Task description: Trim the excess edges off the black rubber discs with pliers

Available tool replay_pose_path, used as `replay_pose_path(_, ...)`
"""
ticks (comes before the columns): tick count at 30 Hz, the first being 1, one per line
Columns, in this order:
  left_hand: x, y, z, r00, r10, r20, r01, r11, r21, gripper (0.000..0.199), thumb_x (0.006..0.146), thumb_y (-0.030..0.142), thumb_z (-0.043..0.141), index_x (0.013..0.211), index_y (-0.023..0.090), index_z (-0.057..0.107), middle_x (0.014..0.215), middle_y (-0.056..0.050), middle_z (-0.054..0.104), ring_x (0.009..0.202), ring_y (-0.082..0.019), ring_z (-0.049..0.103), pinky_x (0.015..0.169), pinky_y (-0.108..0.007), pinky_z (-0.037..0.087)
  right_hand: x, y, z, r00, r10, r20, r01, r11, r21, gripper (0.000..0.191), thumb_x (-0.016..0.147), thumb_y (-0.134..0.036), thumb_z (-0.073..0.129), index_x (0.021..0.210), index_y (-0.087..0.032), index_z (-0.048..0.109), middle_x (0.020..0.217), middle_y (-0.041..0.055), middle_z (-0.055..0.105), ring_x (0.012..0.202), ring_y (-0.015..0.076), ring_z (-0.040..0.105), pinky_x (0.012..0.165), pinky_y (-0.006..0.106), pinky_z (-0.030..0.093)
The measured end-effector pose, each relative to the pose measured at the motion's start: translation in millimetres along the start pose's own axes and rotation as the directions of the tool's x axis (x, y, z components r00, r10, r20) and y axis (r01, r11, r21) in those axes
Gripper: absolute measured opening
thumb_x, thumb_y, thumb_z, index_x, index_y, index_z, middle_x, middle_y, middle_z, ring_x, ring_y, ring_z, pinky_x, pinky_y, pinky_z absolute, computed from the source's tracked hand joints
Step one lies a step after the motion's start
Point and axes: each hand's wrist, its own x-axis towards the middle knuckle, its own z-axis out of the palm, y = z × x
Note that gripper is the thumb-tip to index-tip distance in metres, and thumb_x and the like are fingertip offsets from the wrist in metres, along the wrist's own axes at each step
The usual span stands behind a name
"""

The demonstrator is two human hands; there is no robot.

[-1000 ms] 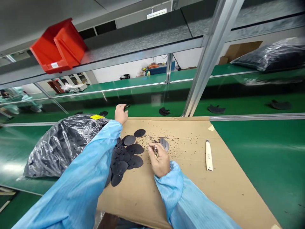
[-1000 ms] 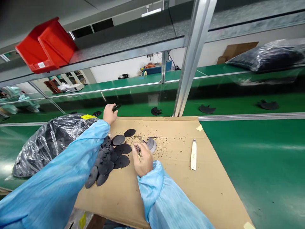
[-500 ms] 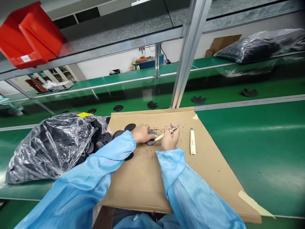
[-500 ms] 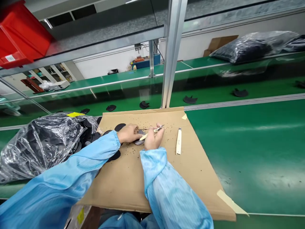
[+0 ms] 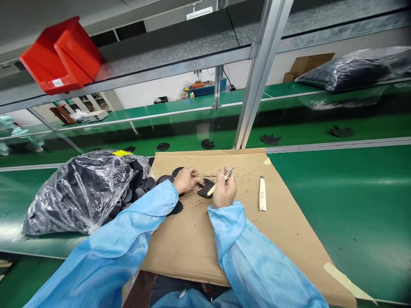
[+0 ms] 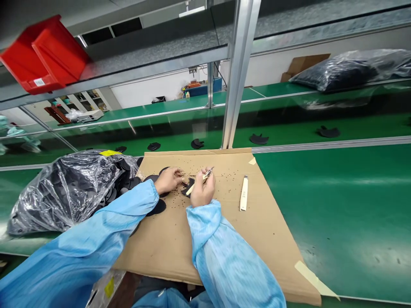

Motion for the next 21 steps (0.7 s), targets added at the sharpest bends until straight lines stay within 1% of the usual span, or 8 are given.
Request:
replay_pose_path(3,19.3,-9.5,-17.0,0.996,-0.084,-0.041,0.088,0.989,0.123,0.036,0.078,0.028,0.066,0.112,0.015,0.061,0.11,-0.012,0.063,0.099,-0.023,0.06,0.087,-0.031,0.045,-7.0,-0.9,-0.3,0.997,-0.069,0.044,0.068,0.998,0.016,0.05,0.09,-0.047,0.046,0.122,-0.009,0.05,0.117,0.0165,0.055,0.109,0.0236,0.055,0.097,0.039,0.044)
replay_pose_path(7,35.3,-21.0,-37.9,0.981,-0.193,-0.012,0.188,0.94,0.284,0.046,0.06,0.033,0.081,0.098,0.013,0.065,0.115,-0.02,0.06,0.104,-0.031,0.058,0.088,-0.035,0.044,-8.6,-0.3,-1.7,0.989,-0.123,0.086,0.127,0.991,-0.049,0.047,0.093,-0.041,0.042,0.128,-0.012,0.048,0.121,0.0162,0.054,0.114,0.0237,0.052,0.099,0.041,0.042)
replay_pose_path(9,37.1,-25.0,-41.8,0.974,-0.226,0.014,0.208,0.918,0.338,0.048,0.052,0.035,0.085,0.09,0.012,0.066,0.112,-0.021,0.06,0.102,-0.032,0.059,0.085,-0.034,0.044,-9.0,-1.7,-2.0,0.984,-0.137,0.114,0.146,0.987,-0.072,0.045,0.093,-0.04,0.041,0.13,-0.013,0.047,0.122,0.0158,0.054,0.114,0.0237,0.053,0.098,0.041,0.044)
replay_pose_path(13,33.6,-29.5,-40.1,0.972,-0.232,0.028,0.208,0.912,0.355,0.048,0.054,0.037,0.084,0.091,0.013,0.065,0.107,-0.019,0.063,0.099,-0.03,0.06,0.082,-0.032,0.045,-11.9,-7.8,-3.0,0.961,-0.205,0.187,0.227,0.968,-0.105,0.045,0.093,-0.037,0.042,0.13,-0.013,0.048,0.115,0.0147,0.058,0.112,0.0237,0.053,0.097,0.041,0.044)
replay_pose_path(16,24.5,-30.3,-39.6,0.977,-0.212,0.004,0.199,0.925,0.325,0.047,0.06,0.038,0.081,0.095,0.013,0.064,0.103,-0.016,0.064,0.097,-0.028,0.061,0.08,-0.031,0.046,-13.3,-11.1,-3.7,0.94,-0.236,0.247,0.273,0.954,-0.126,0.046,0.093,-0.037,0.042,0.133,-0.014,0.047,0.114,0.0141,0.058,0.112,0.0243,0.053,0.097,0.042,0.045)
replay_pose_path(18,13.4,-29.3,-41.7,0.986,-0.157,-0.055,0.166,0.954,0.249,0.042,0.064,0.038,0.078,0.095,0.014,0.063,0.1,-0.014,0.065,0.095,-0.027,0.061,0.08,-0.032,0.046,-13.3,-11.3,-3.5,0.929,-0.245,0.276,0.29,0.947,-0.135,0.047,0.093,-0.037,0.042,0.134,-0.015,0.046,0.114,0.0144,0.057,0.11,0.025,0.054,0.096,0.043,0.045)
replay_pose_path(20,-2.0,-26.5,-44.5,0.983,-0.126,-0.133,0.132,0.991,0.038,0.039,0.066,0.039,0.077,0.092,0.015,0.061,0.09,-0.011,0.065,0.085,-0.025,0.062,0.075,-0.032,0.047,-13.6,-10.6,-3.0,0.92,-0.249,0.304,0.301,0.944,-0.138,0.048,0.093,-0.038,0.041,0.134,-0.014,0.046,0.113,0.0142,0.058,0.108,0.0249,0.055,0.095,0.043,0.045)
replay_pose_path(21,-10.8,-24.4,-45.7,0.978,-0.139,-0.158,0.118,0.984,-0.134,0.039,0.066,0.04,0.077,0.091,0.016,0.059,0.084,-0.009,0.065,0.079,-0.023,0.063,0.07,-0.032,0.048,-14.1,-10.3,-2.8,0.914,-0.248,0.32,0.304,0.943,-0.137,0.048,0.093,-0.038,0.041,0.134,-0.014,0.046,0.112,0.0138,0.059,0.106,0.0245,0.055,0.095,0.043,0.045)
